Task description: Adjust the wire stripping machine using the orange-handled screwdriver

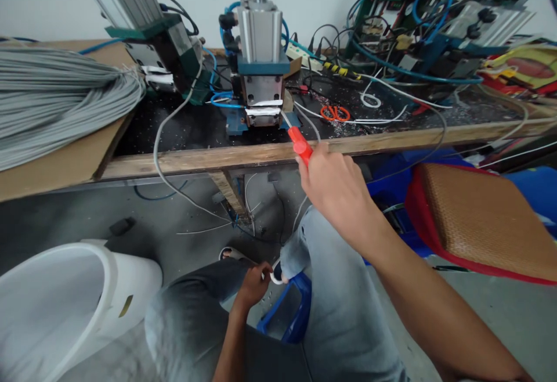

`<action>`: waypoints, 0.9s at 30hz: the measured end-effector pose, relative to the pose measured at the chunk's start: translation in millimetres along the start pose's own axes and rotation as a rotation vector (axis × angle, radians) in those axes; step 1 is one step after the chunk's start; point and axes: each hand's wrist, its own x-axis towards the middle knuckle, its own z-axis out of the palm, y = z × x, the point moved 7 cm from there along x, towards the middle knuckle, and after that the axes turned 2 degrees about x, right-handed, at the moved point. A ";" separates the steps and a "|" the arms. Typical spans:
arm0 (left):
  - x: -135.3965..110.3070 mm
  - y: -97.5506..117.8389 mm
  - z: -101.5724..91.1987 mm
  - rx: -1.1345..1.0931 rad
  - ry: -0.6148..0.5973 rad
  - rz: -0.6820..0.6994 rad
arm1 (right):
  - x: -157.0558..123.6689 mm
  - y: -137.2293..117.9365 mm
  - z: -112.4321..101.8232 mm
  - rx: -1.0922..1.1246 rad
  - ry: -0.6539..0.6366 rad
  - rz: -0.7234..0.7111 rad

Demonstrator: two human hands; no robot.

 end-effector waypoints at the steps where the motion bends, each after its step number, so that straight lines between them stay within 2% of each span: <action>1: 0.0 -0.4 -0.1 -0.001 0.001 0.004 | -0.7 1.3 2.2 0.029 0.002 0.002; 6: 1.5 -4.5 0.9 0.003 0.008 0.002 | -5.9 3.0 12.5 0.011 -0.093 0.065; 12: 2.3 -7.2 2.4 0.007 0.017 0.009 | -2.8 1.7 0.9 -0.055 -0.083 0.053; 15: 1.5 -7.3 1.1 0.009 0.017 0.004 | -7.6 12.1 8.8 0.078 -0.088 0.035; 18: 0.9 -6.5 0.3 0.002 0.011 0.013 | -21.8 25.2 24.7 0.263 -0.067 0.023; 21: 1.1 -6.4 1.6 -0.004 -0.003 0.023 | -37.0 33.1 40.5 0.344 -0.061 0.020; 24: 2.1 -6.5 2.6 0.009 -0.007 0.020 | -41.1 31.1 47.3 0.374 -0.080 0.008; 27: 3.3 -4.8 2.1 0.024 -0.007 0.018 | -32.8 21.4 41.9 0.345 -0.083 0.004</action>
